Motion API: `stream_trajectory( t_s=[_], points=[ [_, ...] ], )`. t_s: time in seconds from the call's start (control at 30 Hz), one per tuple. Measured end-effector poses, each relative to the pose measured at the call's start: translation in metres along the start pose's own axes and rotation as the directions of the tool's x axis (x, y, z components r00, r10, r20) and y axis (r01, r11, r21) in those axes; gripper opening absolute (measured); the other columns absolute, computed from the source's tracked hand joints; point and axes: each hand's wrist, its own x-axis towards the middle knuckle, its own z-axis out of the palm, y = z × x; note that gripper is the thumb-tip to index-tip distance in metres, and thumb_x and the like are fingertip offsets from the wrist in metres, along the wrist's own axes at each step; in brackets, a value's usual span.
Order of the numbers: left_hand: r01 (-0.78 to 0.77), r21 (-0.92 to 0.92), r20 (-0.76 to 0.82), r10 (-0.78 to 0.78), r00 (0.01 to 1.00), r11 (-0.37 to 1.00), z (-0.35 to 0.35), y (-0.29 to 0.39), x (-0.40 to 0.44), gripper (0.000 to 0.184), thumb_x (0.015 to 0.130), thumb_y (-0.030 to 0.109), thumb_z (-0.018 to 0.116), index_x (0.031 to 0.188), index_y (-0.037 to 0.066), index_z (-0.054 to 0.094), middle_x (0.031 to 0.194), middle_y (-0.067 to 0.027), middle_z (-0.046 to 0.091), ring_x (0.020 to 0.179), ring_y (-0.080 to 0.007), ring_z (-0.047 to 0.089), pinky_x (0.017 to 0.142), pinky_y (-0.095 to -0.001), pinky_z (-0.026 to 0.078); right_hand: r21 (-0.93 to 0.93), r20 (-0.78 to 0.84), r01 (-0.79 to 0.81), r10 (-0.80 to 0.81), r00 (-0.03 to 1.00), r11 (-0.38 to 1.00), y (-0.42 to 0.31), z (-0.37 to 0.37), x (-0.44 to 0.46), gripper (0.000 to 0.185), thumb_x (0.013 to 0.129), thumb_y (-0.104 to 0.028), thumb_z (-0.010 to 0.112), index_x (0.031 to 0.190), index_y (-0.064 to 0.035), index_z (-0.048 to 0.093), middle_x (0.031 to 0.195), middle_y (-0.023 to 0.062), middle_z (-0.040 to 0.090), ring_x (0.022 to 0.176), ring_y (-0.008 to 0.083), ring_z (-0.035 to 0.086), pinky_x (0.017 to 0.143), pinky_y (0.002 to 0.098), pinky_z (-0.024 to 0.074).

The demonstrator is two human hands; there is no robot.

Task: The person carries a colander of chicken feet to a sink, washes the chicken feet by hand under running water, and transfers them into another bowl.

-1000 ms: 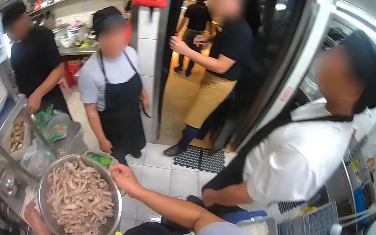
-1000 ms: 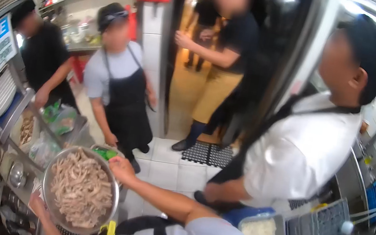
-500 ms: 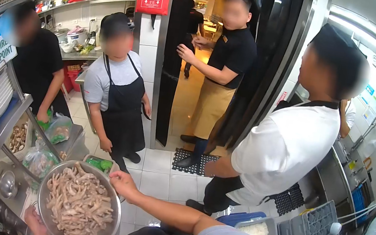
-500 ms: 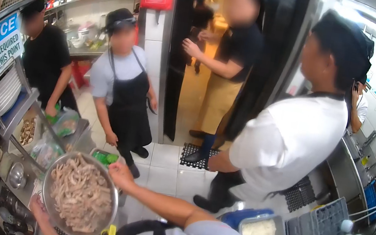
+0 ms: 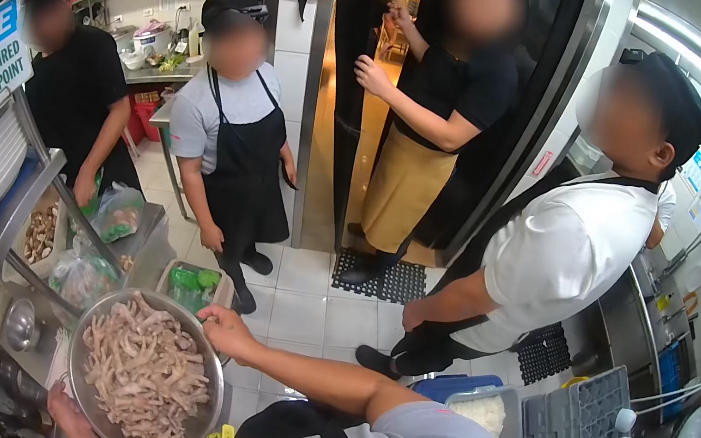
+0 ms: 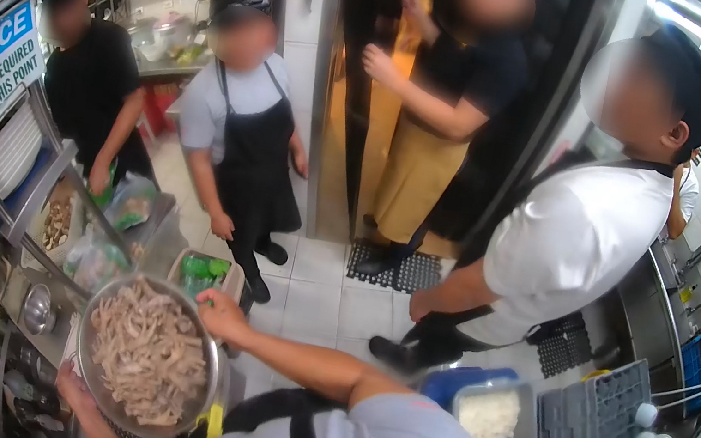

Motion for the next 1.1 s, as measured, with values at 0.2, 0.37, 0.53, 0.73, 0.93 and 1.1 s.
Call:
stream_trajectory(
  t_s=[0.2,0.37,0.53,0.73,0.93,1.1],
  points=[
    [-0.042,-0.021,-0.027,0.041,0.999,0.999,0.008,0.007,-0.006,0.014,0.087,0.018,0.062,0.079,0.010,0.054,0.055,0.0096,0.034,0.041,-0.0021,0.029,0.036,-0.0196,0.021,-0.009,0.028,0.009,-0.009,1.000,1.000,0.003,0.005,0.010,0.029,0.087,-0.011,0.051,0.113,-0.0040,0.060,0.081,0.0041,0.060,0.071,0.0107,0.053,0.062,0.0282,0.0436],
    [-0.086,-0.002,-0.062,0.086,0.994,0.996,0.007,0.005,-0.002,0.015,0.087,0.013,0.063,0.076,0.011,0.054,0.055,0.0100,0.033,0.042,-0.0016,0.029,0.037,-0.0201,0.020,0.008,0.033,0.006,-0.006,0.999,1.000,0.005,0.010,0.017,0.030,0.086,-0.011,0.052,0.114,-0.0041,0.060,0.080,0.0034,0.059,0.070,0.0101,0.053,0.060,0.0278,0.0430],
    [-0.083,0.028,-0.084,0.085,0.993,0.996,-0.002,0.001,0.005,0.011,0.087,0.013,0.062,0.078,0.010,0.057,0.056,0.0097,0.034,0.043,-0.0018,0.028,0.038,-0.0209,0.021,-0.001,0.058,0.024,-0.023,0.998,1.000,0.004,0.009,0.019,0.030,0.085,-0.010,0.052,0.113,-0.0048,0.060,0.078,0.0033,0.059,0.068,0.0099,0.052,0.058,0.0280,0.0423],
    [-0.060,0.057,-0.110,0.066,0.992,0.997,-0.005,-0.002,0.009,0.008,0.089,0.014,0.061,0.085,0.007,0.061,0.056,0.0090,0.036,0.043,-0.0022,0.029,0.038,-0.0206,0.022,0.004,0.062,0.011,-0.011,0.998,1.000,0.001,0.010,0.021,0.031,0.083,-0.009,0.052,0.113,-0.0051,0.060,0.079,0.0036,0.059,0.068,0.0101,0.052,0.058,0.0275,0.0414],
    [-0.059,0.075,-0.074,0.065,0.995,0.995,-0.004,0.000,0.009,0.009,0.090,0.015,0.060,0.087,0.006,0.060,0.058,0.0089,0.038,0.044,-0.0017,0.033,0.037,-0.0194,0.023,-0.002,0.061,0.027,-0.027,0.998,1.000,0.004,0.013,0.027,0.032,0.083,-0.009,0.053,0.113,-0.0051,0.060,0.080,0.0039,0.059,0.068,0.0102,0.053,0.057,0.0278,0.0411],
    [-0.031,0.095,-0.073,0.038,0.997,0.995,-0.003,0.006,0.004,0.011,0.090,0.016,0.058,0.087,0.006,0.060,0.061,0.0071,0.044,0.045,-0.0019,0.035,0.038,-0.0186,0.025,0.033,0.095,-0.033,0.030,0.995,0.999,-0.004,0.012,0.023,0.032,0.083,-0.009,0.054,0.113,-0.0043,0.059,0.080,0.0037,0.060,0.068,0.0097,0.053,0.057,0.0274,0.0410]
  ],
)
